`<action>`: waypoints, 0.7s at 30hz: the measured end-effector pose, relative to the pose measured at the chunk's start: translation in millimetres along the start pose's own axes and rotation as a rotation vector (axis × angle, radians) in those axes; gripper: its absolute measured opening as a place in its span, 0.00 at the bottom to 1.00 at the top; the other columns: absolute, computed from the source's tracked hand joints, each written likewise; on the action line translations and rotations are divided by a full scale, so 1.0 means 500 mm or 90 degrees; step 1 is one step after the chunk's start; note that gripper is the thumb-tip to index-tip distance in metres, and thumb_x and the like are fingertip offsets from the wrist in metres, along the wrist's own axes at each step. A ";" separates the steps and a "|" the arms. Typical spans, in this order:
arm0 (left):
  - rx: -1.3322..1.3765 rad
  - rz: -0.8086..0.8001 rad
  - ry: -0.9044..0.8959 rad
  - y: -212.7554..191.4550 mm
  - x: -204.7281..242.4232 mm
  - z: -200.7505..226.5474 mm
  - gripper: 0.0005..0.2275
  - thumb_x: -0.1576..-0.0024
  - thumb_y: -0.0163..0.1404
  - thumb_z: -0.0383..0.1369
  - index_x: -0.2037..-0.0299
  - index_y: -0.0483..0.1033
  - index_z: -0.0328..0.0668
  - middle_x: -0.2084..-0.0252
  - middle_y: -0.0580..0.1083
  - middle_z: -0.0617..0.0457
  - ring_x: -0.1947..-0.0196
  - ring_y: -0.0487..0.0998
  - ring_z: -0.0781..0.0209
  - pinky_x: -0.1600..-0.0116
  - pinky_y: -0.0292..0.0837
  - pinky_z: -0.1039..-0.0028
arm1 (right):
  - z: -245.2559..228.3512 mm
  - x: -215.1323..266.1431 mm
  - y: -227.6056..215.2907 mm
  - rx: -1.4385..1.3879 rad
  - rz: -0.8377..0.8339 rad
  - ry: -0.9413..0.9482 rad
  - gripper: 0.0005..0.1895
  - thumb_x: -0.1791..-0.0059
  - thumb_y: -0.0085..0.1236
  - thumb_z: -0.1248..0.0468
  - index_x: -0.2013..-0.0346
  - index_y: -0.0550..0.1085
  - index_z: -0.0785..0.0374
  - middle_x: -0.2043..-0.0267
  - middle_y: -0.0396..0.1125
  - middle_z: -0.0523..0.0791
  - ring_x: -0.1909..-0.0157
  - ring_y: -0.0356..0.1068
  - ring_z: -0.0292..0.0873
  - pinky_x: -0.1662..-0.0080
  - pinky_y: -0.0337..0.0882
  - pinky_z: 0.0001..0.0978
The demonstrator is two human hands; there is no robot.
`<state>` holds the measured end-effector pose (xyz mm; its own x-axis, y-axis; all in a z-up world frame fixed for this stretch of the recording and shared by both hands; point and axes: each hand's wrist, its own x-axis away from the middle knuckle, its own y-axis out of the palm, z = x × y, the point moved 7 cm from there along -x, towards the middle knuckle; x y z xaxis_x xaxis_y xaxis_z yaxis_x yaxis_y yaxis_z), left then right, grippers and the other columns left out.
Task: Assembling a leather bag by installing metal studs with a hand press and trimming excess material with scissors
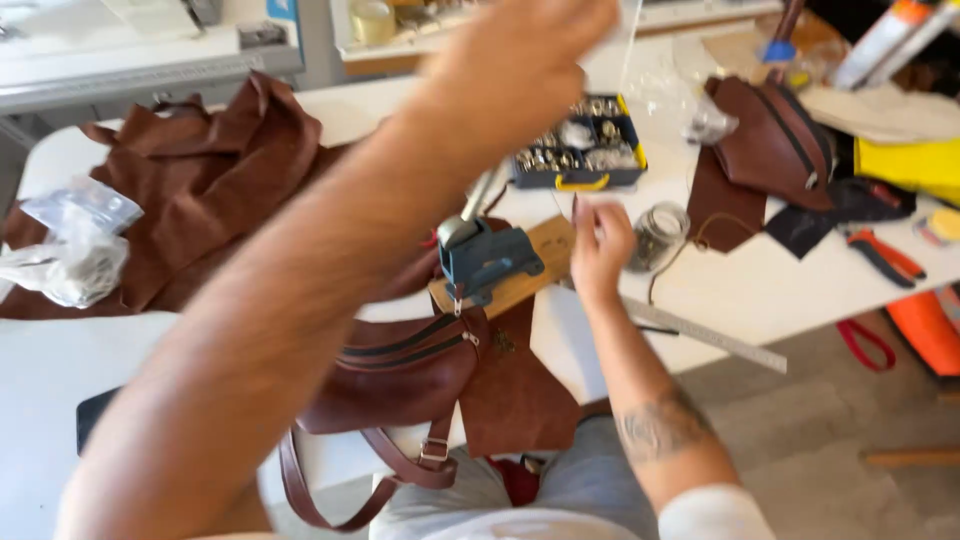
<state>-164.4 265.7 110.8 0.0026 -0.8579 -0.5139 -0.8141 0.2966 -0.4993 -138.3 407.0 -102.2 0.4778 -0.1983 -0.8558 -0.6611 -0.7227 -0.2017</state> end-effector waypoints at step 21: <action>0.301 -0.348 -0.524 0.021 0.573 0.383 0.11 0.45 0.56 0.45 0.61 0.83 0.51 0.68 0.79 0.59 0.61 0.82 0.60 0.50 0.71 0.66 | -0.013 0.288 -0.172 -0.189 -0.094 0.252 0.18 0.46 0.54 0.68 0.82 0.72 0.64 0.75 0.65 0.47 0.70 0.66 0.44 0.57 0.67 0.35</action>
<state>-60.9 103.2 -175.1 0.8261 -0.4314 -0.3625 -0.2802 0.2437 -0.9285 -8.8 436.1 -205.0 0.7739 -0.2737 -0.5711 -0.4044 -0.9075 -0.1131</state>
